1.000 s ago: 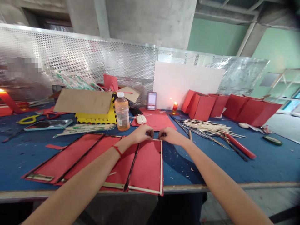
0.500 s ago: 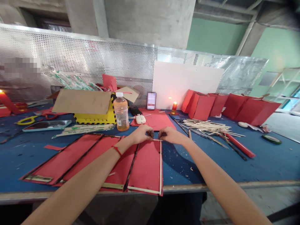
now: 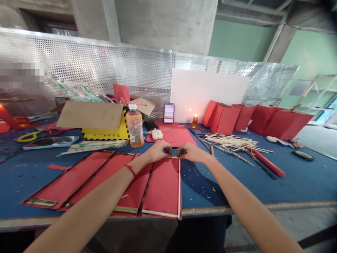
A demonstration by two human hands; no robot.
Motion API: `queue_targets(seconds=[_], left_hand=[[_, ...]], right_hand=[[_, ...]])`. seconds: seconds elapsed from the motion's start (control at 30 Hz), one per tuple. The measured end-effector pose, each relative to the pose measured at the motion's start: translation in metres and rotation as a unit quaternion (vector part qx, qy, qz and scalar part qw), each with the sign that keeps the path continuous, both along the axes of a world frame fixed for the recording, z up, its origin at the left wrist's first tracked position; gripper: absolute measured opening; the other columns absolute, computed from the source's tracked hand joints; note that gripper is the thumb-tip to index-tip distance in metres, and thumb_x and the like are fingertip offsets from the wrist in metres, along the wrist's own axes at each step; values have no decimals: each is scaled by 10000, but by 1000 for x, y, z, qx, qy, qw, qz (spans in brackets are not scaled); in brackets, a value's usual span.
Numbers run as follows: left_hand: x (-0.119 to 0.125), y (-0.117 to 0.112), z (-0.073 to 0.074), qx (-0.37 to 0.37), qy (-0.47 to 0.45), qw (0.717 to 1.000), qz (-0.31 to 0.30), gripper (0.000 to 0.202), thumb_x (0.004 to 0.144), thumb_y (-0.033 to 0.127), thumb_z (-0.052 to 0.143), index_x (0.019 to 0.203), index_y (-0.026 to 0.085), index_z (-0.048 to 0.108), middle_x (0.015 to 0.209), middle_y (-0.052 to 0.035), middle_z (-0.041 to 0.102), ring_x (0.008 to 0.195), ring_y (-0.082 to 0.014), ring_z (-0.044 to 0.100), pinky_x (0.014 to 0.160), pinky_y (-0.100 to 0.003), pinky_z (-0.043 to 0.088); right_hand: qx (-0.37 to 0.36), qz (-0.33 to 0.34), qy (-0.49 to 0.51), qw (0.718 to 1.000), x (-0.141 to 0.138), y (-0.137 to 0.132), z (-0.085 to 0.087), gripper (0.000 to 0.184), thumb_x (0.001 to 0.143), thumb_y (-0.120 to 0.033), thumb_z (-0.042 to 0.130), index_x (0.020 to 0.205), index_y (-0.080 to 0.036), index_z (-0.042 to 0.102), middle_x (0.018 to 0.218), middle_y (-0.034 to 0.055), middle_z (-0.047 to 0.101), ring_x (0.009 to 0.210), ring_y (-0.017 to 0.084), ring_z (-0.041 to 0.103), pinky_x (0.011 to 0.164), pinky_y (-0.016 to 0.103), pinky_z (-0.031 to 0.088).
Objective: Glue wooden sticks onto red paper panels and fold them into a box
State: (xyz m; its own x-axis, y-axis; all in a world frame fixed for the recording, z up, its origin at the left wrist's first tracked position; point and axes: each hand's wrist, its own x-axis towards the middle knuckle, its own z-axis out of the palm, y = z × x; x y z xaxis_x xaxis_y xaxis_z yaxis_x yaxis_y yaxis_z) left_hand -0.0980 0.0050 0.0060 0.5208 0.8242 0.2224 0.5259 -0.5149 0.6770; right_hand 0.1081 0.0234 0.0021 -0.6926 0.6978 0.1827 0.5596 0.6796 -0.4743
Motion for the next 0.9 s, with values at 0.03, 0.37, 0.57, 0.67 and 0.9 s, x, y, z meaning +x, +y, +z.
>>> queue_targets(seconds=[0.03, 0.37, 0.57, 0.67, 0.9], left_hand=[[0, 0, 0, -2, -4, 1000, 2, 41, 608, 95, 642, 617, 134, 651, 578, 8, 636, 583, -119, 557, 594, -208, 415], [-4, 2, -6, 20, 10, 1000, -4, 29, 653, 116, 623, 660, 133, 644, 634, -9, 649, 600, -126, 575, 573, -211, 403], [-1, 3, -7, 21, 13, 1000, 6, 51, 612, 94, 600, 633, 132, 627, 635, -12, 649, 617, -135, 582, 584, -216, 400], [-2, 4, -6, 21, 14, 1000, 7, 37, 610, 108, 599, 622, 132, 624, 629, -14, 649, 621, -140, 585, 588, -222, 401], [-3, 2, -7, 11, 9, 1000, 6, 40, 624, 120, 599, 642, 129, 634, 622, -11, 644, 615, -142, 587, 596, -229, 408]], right_hand=[[-1, 0, -3, 1000, 0, 0, 1, 208, 696, -15, 607, 812, -136, 730, 776, 24, 714, 728, 139, 616, 653, 223, 425], [179, -150, -201, 951, 46, -29, 38, 296, 778, -31, 564, 962, -196, 728, 934, 84, 737, 870, 211, 666, 716, 280, 419], [267, -106, -393, 873, 96, -30, 17, 143, 810, -133, 629, 921, -139, 719, 936, 171, 701, 908, 270, 654, 770, 352, 421], [316, -28, -352, 881, 100, -38, 18, 149, 880, -159, 539, 891, -143, 686, 898, 157, 688, 928, 264, 623, 821, 382, 410], [136, -82, 231, 960, 47, -46, 51, 92, 845, -167, 453, 792, -198, 523, 803, 44, 652, 761, 184, 634, 709, 334, 481]])
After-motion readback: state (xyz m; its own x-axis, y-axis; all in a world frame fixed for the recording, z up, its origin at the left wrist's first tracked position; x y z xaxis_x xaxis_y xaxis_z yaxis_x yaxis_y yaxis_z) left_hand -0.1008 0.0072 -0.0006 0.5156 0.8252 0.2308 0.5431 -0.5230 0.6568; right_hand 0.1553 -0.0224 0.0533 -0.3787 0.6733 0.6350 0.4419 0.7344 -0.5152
